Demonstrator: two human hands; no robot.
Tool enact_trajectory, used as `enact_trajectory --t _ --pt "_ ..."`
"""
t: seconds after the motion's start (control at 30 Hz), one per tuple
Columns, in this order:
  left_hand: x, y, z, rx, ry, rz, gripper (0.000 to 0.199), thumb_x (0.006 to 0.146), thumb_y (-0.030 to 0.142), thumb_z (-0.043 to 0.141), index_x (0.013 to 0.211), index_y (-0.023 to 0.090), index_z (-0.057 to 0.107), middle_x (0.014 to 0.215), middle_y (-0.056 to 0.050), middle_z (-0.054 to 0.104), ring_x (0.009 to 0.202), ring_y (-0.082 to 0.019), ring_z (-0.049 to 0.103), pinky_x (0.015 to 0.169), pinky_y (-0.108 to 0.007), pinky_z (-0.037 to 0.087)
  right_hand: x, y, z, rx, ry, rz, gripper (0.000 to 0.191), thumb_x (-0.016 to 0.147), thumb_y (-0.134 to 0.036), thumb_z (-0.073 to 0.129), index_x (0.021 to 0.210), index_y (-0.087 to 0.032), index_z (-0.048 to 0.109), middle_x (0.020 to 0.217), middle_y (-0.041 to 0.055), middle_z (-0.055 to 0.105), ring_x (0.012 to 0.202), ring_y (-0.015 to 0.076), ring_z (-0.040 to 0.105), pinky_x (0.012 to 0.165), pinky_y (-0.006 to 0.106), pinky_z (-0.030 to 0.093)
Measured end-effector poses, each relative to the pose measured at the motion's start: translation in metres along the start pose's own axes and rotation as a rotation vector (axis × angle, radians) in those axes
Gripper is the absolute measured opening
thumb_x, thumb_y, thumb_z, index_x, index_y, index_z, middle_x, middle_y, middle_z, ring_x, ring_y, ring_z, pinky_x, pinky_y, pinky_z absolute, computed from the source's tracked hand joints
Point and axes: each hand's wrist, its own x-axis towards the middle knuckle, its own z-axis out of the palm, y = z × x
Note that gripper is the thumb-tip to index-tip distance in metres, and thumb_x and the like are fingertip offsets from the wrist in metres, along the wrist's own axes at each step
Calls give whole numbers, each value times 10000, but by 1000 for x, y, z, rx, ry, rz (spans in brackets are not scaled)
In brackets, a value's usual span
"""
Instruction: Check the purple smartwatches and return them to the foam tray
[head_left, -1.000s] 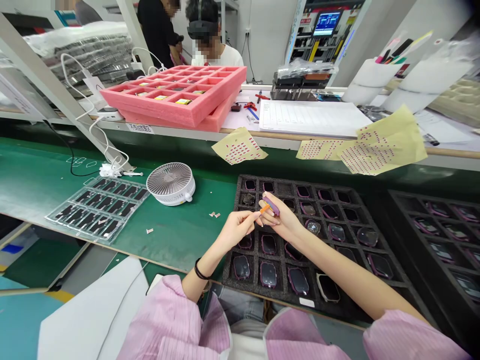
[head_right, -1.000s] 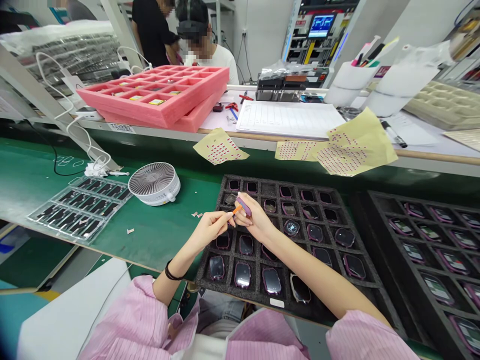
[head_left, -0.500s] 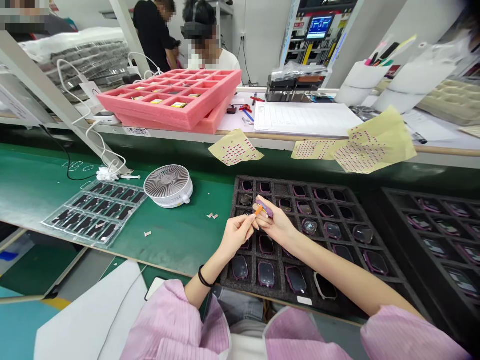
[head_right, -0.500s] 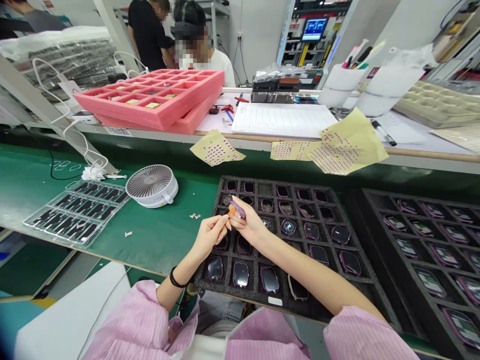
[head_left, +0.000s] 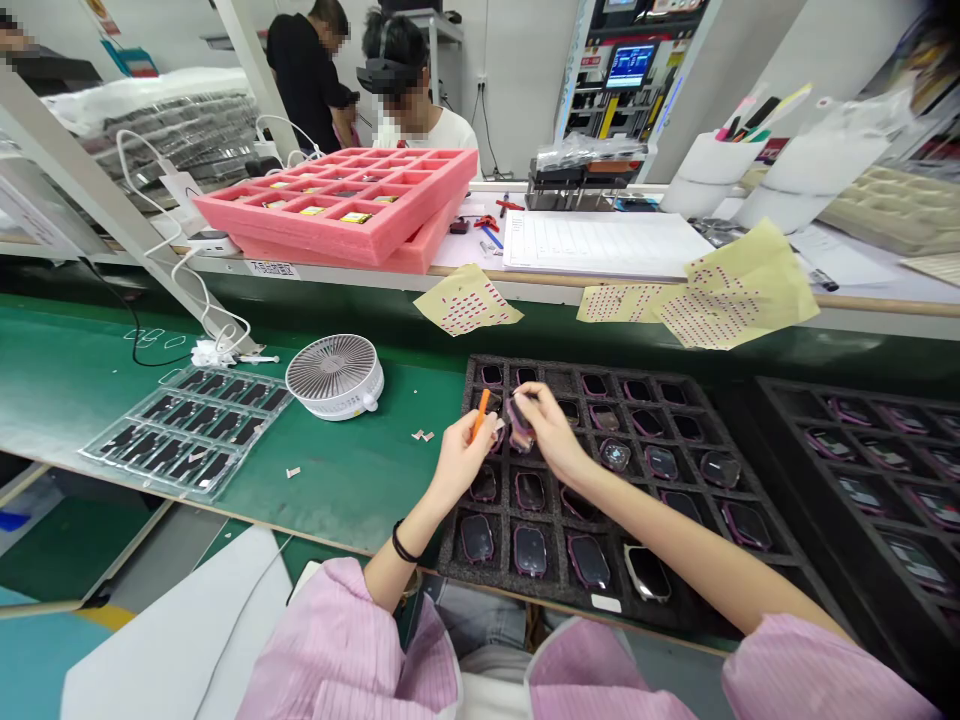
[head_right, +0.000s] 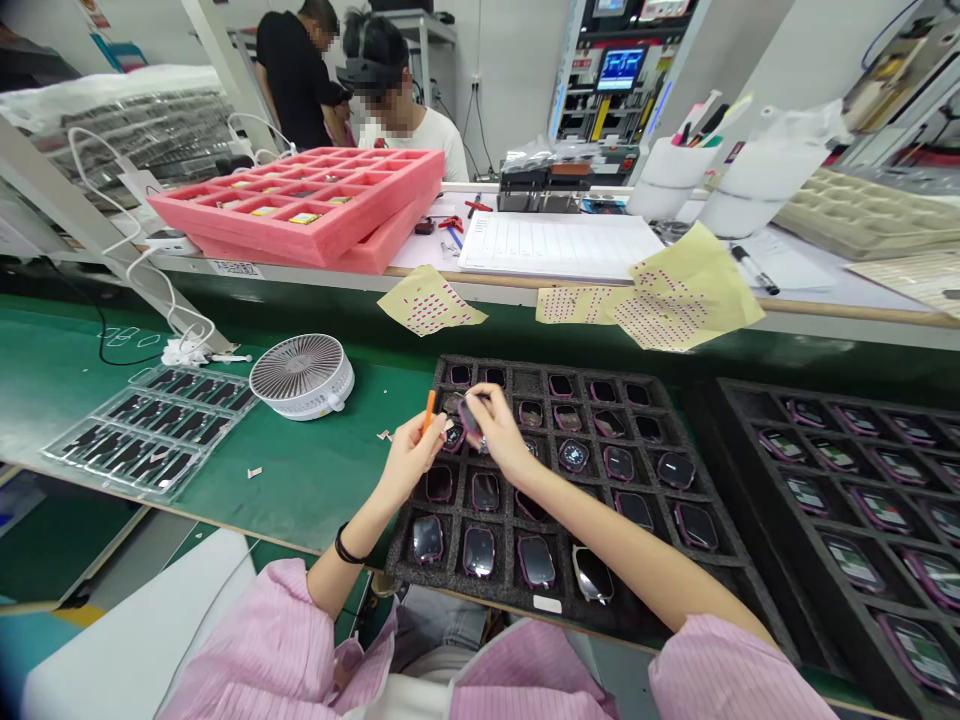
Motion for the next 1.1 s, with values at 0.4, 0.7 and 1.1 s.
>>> enact_trajectory --t 0.4,0.7,1.1 --pt "-8 -22 -82 858 162 -93 330 898 365 480 622 187 507 546 22 497 517 -118 433 556 -229 266 85 18 -122 -1114 273 -94 152 828 -350 550 763 -216 584 710 56 602 851 273 560 789 389 410" --pt "-7 -31 -91 1058 155 -241 235 923 386 498 867 183 604 671 -60 634 680 -231 626 552 -236 271 69 8 -164 -1137 434 13 395 747 -459 666 556 -215 421 765 140 576 910 328 536 761 431 413" --pt "-4 17 -8 79 -289 -32 363 896 489 437 831 167 590 457 89 370 406 -72 295 450 -194 253 17 -23 -44 4 15 20 340 756 -477 697 954 -236 561 659 -40 556 502 113 482 453 246 363"
